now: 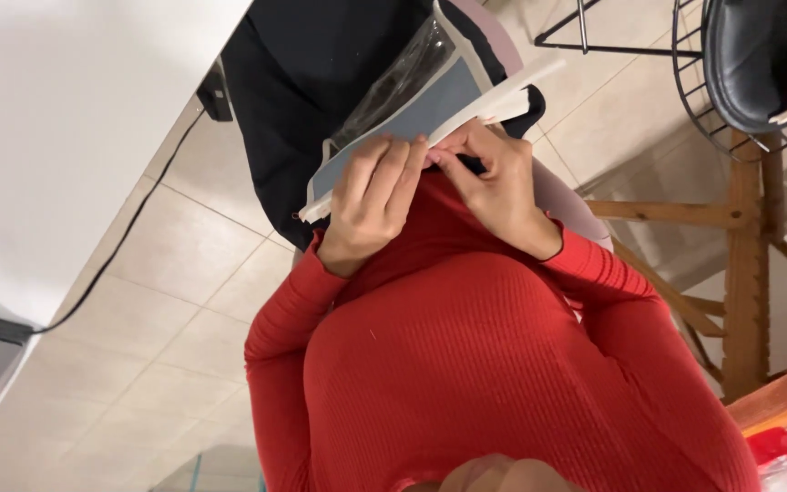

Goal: Hand sewing a small fabric and plastic pouch at a workbench.

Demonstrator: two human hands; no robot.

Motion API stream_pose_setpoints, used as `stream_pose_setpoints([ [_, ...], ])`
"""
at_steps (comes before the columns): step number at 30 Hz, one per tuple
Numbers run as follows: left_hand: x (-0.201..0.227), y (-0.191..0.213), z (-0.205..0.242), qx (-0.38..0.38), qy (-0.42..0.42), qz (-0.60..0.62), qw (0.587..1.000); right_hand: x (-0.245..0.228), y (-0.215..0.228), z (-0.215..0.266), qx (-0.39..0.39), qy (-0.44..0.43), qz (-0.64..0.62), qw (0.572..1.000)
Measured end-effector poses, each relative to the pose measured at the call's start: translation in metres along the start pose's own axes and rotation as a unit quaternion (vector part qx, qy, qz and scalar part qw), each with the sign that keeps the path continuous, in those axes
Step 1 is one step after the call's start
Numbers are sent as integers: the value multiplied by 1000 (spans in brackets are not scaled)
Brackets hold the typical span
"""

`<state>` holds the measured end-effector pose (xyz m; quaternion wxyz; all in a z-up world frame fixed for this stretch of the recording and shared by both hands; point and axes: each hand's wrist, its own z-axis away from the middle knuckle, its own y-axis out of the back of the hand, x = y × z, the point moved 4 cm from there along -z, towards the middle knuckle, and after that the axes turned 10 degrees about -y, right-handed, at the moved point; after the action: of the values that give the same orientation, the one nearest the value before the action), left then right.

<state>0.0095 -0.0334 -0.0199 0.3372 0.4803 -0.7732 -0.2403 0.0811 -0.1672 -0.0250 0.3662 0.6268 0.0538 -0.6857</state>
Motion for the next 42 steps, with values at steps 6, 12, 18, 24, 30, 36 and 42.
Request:
stream_pose_setpoints([
  [6,-1,-1,-4,26,-13,-6,1000,-5,10,1,-12,20,70,997],
  [12,2,0,-5,58,4,15,998,1,14,6,12,108,159,981],
  [18,-1,0,-5,66,14,32,997,3,29,14,4,141,136,981],
  [24,-2,14,-7,-97,30,131,986,-26,115,-12,10,186,149,971],
  [30,6,19,-16,-97,14,169,981,-28,68,-61,-269,-95,134,949],
  [36,3,14,-12,-113,26,166,979,-7,47,-54,-310,-156,71,935],
  [42,-7,16,-20,-141,40,204,968,12,58,-60,-222,-95,-53,969],
])
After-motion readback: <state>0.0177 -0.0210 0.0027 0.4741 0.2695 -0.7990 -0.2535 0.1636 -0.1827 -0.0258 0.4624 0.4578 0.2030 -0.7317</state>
